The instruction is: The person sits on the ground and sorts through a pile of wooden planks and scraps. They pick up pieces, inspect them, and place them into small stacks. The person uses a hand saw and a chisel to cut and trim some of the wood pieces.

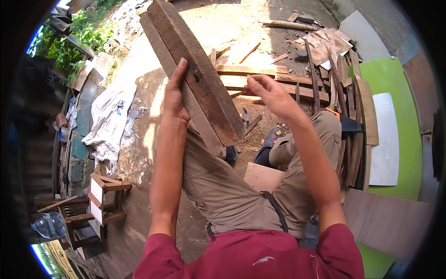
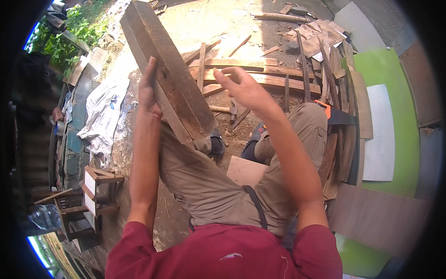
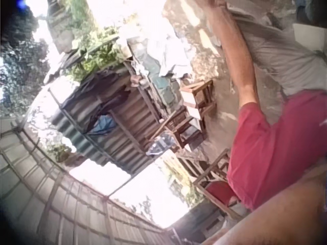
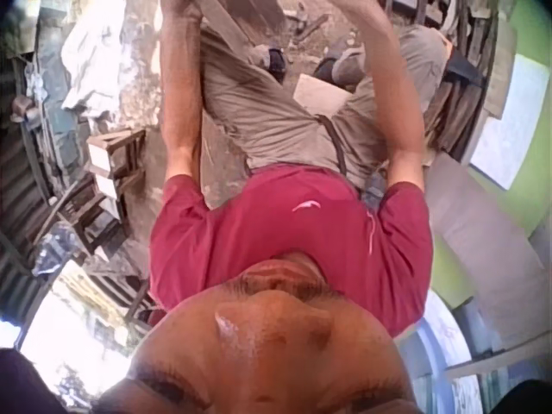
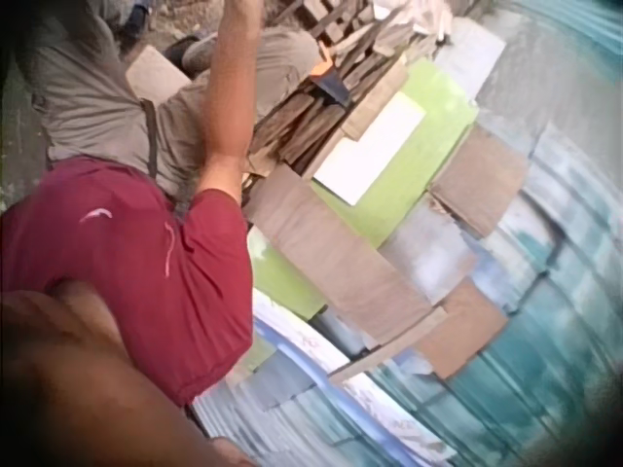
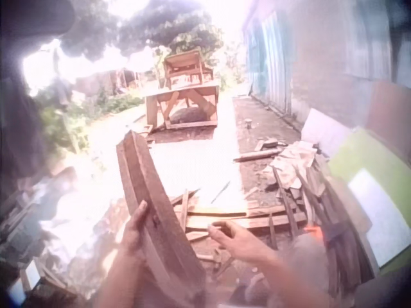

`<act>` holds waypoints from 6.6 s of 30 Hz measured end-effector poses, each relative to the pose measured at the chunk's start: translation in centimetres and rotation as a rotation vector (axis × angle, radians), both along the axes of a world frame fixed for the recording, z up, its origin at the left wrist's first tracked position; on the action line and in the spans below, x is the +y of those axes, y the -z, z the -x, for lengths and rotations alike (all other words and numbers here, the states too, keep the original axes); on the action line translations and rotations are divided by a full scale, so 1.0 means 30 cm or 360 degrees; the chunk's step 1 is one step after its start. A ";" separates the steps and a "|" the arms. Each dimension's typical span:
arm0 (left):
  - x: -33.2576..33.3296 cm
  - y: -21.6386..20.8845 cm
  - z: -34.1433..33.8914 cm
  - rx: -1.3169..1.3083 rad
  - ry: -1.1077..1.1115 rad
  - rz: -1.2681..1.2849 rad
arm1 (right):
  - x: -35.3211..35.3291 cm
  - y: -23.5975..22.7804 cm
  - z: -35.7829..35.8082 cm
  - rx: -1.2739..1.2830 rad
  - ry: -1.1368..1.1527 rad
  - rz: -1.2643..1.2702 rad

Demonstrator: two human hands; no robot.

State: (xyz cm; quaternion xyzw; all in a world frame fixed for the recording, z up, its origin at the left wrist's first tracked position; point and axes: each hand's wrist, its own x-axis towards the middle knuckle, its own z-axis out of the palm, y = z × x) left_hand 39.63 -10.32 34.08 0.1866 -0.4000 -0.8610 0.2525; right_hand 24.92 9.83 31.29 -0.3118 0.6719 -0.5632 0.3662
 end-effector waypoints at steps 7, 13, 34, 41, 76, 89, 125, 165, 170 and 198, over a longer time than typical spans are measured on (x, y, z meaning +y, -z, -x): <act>-0.212 0.151 0.009 -0.0194 -0.0377 -0.0067 | -0.026 0.509 0.529 0.0945 0.0156 -0.0866; -0.310 0.212 0.036 -0.0241 -0.0330 -0.0389 | -0.267 0.913 0.793 0.0367 -0.0186 -0.1128; -0.362 0.242 0.127 -0.0705 -0.0864 -0.0617 | -0.542 1.204 1.072 0.1371 -0.0448 -0.1022; -0.364 0.228 0.126 -0.0522 -0.0757 -0.0492 | -0.133 1.090 0.805 0.0142 0.0084 -0.0892; 0.495 0.191 0.509 -0.0094 0.0632 0.0058 | 0.446 0.086 0.130 -0.0088 0.0816 0.0346; 0.431 0.223 0.516 -0.0215 0.0668 -0.0007 | 0.364 0.101 0.178 -0.0113 0.0807 0.0325; 0.426 0.206 0.445 0.0522 0.0412 0.1070 | 0.409 0.126 0.144 0.0311 0.0510 0.0811; 0.417 0.205 0.517 -0.0369 0.0600 -0.0052 | 0.312 0.106 0.209 -0.0314 0.0911 0.0214; 0.437 0.204 0.519 -0.0390 0.0576 -0.0078 | 0.318 0.089 0.196 -0.0404 0.0935 0.0173; 0.437 0.192 0.498 -0.0150 0.0383 0.0412 | 0.345 0.169 0.152 -0.0220 0.0809 0.0712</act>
